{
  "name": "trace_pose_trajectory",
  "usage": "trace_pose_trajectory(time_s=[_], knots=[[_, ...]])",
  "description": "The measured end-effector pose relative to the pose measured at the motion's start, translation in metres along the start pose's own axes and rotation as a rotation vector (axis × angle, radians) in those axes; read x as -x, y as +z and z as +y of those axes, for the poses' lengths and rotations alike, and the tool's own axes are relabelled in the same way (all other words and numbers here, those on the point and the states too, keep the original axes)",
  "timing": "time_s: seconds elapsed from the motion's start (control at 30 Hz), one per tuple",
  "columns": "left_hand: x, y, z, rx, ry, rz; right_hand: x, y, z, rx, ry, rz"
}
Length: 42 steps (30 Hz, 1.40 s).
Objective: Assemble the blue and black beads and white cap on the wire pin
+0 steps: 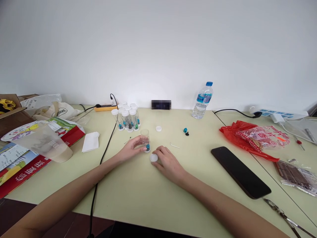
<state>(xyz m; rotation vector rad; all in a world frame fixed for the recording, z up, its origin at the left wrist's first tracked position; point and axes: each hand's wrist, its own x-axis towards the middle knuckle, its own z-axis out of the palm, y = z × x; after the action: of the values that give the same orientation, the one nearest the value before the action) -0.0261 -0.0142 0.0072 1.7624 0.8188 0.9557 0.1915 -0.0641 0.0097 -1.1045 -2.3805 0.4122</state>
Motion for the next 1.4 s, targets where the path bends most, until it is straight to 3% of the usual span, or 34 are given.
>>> trace_pose_trajectory(time_s=[0.23,0.47,0.73,0.9,1.1,1.4], knots=[[0.002,0.001,0.002,0.03,0.014,0.078,-0.003,0.001,0.013,0.109,0.096,0.077],[0.005,0.003,0.007,0.008,0.01,0.091,-0.003,-0.002,0.011,0.071,0.111,0.049],[0.004,0.002,0.002,-0.027,-0.03,-0.008,-0.003,-0.001,0.005,0.145,0.001,0.055],[0.003,0.003,0.0,-0.009,-0.034,0.014,-0.005,-0.006,0.009,0.221,0.022,0.157],[0.002,0.003,-0.001,0.056,-0.028,0.027,-0.006,-0.003,0.02,0.233,0.034,0.096],[0.004,0.006,0.006,0.024,0.067,-0.027,-0.006,-0.002,0.017,0.225,0.074,0.103]])
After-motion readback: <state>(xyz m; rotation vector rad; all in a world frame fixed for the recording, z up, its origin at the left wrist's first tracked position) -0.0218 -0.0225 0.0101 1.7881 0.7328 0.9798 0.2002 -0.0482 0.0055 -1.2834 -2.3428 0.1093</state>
